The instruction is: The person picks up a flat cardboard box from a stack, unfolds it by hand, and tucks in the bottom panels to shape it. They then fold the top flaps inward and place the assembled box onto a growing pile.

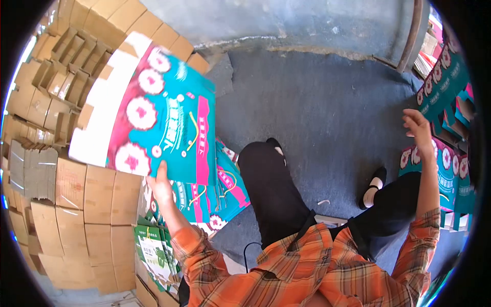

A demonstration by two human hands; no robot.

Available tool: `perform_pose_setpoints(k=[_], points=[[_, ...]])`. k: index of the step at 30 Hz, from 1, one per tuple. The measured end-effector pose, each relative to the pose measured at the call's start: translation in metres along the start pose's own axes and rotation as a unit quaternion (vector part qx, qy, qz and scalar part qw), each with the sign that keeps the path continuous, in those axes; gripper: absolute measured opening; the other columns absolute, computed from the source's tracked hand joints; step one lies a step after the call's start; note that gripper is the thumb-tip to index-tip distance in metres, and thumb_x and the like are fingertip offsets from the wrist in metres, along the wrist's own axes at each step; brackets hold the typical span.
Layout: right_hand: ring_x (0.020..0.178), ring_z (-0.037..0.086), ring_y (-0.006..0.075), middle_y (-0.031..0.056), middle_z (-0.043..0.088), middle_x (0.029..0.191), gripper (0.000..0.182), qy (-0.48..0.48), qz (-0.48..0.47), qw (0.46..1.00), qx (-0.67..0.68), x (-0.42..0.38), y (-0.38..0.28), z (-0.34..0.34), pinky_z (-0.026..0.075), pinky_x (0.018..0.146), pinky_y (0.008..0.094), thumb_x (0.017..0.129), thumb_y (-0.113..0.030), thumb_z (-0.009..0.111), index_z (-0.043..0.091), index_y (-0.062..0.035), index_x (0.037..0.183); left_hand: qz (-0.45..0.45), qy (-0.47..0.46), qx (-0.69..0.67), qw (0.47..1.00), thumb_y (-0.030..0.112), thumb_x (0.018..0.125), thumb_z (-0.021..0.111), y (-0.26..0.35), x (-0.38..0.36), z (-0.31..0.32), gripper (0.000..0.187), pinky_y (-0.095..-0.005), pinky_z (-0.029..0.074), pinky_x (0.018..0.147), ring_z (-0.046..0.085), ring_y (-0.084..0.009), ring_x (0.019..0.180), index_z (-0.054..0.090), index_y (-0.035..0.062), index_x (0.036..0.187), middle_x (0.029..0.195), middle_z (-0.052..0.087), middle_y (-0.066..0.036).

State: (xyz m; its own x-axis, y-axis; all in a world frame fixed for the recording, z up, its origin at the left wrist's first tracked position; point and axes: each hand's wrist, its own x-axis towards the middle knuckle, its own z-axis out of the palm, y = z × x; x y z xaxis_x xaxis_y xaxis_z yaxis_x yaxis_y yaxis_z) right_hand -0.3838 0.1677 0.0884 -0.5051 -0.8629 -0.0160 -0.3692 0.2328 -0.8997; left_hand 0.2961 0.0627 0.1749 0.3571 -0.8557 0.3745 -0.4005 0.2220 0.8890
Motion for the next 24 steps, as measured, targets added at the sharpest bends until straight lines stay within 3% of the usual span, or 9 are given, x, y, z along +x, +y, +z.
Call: perform_pose_setpoints(k=[6,8,9,11,13,17,18,21,24], points=[[0.089,0.056,0.0107,0.0007,0.061,0.100,0.036,-0.002,0.045,0.997,0.066,-0.001,-0.015,0.004,0.047,0.071,0.0282,0.086,-0.021,0.060,0.060,-0.0075,0.119,0.096,-0.179,0.016,0.979,0.018,0.088,0.063,0.078,0.013,0.107,0.029,-0.0321,0.046,0.078,0.057,-0.0156,0.084,0.061,-0.0046,0.107,0.094,0.065,-0.007],[0.093,0.054,0.0120,0.0020,0.060,0.107,0.040,0.015,0.051,0.996,0.070,0.003,-0.013,-0.007,0.047,0.075,0.0310,0.087,-0.025,0.060,0.058,-0.0077,0.123,0.137,-0.290,0.111,0.941,0.018,0.089,0.062,0.092,0.005,0.141,0.026,-0.0323,0.046,0.071,0.055,-0.0142,0.075,0.061,-0.0050,0.101,0.084,0.063,-0.007],[0.102,0.054,0.0158,0.0054,0.058,0.117,0.045,0.018,0.058,0.995,0.079,0.005,-0.014,-0.014,0.048,0.080,0.0345,0.088,-0.029,0.060,0.054,-0.0083,0.128,0.196,-0.310,0.065,0.928,0.018,0.089,0.061,0.102,-0.008,0.163,0.023,-0.0323,0.045,0.067,0.053,-0.0135,0.070,0.062,-0.0045,0.095,0.078,0.061,-0.007],[0.127,0.044,0.0275,0.0158,0.045,0.138,0.068,0.035,0.048,0.989,0.132,0.007,-0.016,-0.025,0.042,0.094,0.0447,0.087,-0.044,0.062,0.041,-0.0057,0.139,0.253,-0.355,0.068,0.898,0.019,0.087,0.064,0.114,-0.029,0.193,0.027,-0.0348,0.047,0.072,0.060,-0.0186,0.076,0.063,-0.0049,0.099,0.084,0.066,-0.012],[0.129,0.042,0.0294,0.0176,0.042,0.140,0.078,0.107,0.036,0.979,0.168,0.007,-0.017,-0.030,0.041,0.096,0.0459,0.084,-0.049,0.063,0.035,-0.0043,0.142,0.284,-0.410,0.062,0.864,0.019,0.085,0.066,0.114,-0.047,0.216,0.032,-0.0381,0.048,0.079,0.065,-0.0265,0.086,0.063,-0.0060,0.104,0.094,0.068,-0.018],[0.137,0.028,0.0338,0.0184,0.030,0.148,0.101,0.160,0.035,0.952,0.259,0.004,0.001,-0.042,0.030,0.102,0.0592,0.081,-0.055,0.065,0.008,-0.0070,0.150,0.258,-0.575,0.005,0.776,0.009,0.083,0.066,0.104,-0.082,0.251,0.037,-0.0371,0.040,0.097,0.056,-0.0251,0.110,0.059,-0.0030,0.118,0.116,0.061,-0.014],[0.138,0.026,0.0343,0.0186,0.028,0.148,0.105,0.156,0.032,0.948,0.274,0.002,0.004,-0.047,0.028,0.102,0.0627,0.080,-0.056,0.065,0.004,-0.0069,0.150,0.308,-0.552,-0.027,0.775,0.009,0.082,0.065,0.105,-0.096,0.262,0.029,-0.0351,0.048,0.083,0.065,-0.0262,0.092,0.063,-0.0032,0.108,0.098,0.068,-0.016],[0.135,0.030,0.0341,0.0176,0.032,0.144,0.110,0.163,0.076,0.951,0.253,0.005,0.024,-0.056,0.031,0.100,0.0632,0.076,-0.059,0.069,0.005,-0.0107,0.151,0.207,-0.601,-0.021,0.771,0.011,0.082,0.066,0.073,-0.111,0.282,0.031,-0.0339,0.048,0.081,0.065,-0.0251,0.090,0.063,-0.0026,0.109,0.099,0.068,-0.016],[0.135,0.029,0.0368,0.0207,0.031,0.142,0.112,0.207,0.147,0.952,0.172,0.015,0.047,-0.061,0.033,0.099,0.0628,0.076,-0.058,0.071,0.003,-0.0099,0.151,0.196,-0.622,-0.041,0.757,0.011,0.083,0.065,0.061,-0.120,0.291,0.027,-0.0329,0.048,0.079,0.065,-0.0228,0.085,0.065,-0.0018,0.107,0.095,0.069,-0.015]])
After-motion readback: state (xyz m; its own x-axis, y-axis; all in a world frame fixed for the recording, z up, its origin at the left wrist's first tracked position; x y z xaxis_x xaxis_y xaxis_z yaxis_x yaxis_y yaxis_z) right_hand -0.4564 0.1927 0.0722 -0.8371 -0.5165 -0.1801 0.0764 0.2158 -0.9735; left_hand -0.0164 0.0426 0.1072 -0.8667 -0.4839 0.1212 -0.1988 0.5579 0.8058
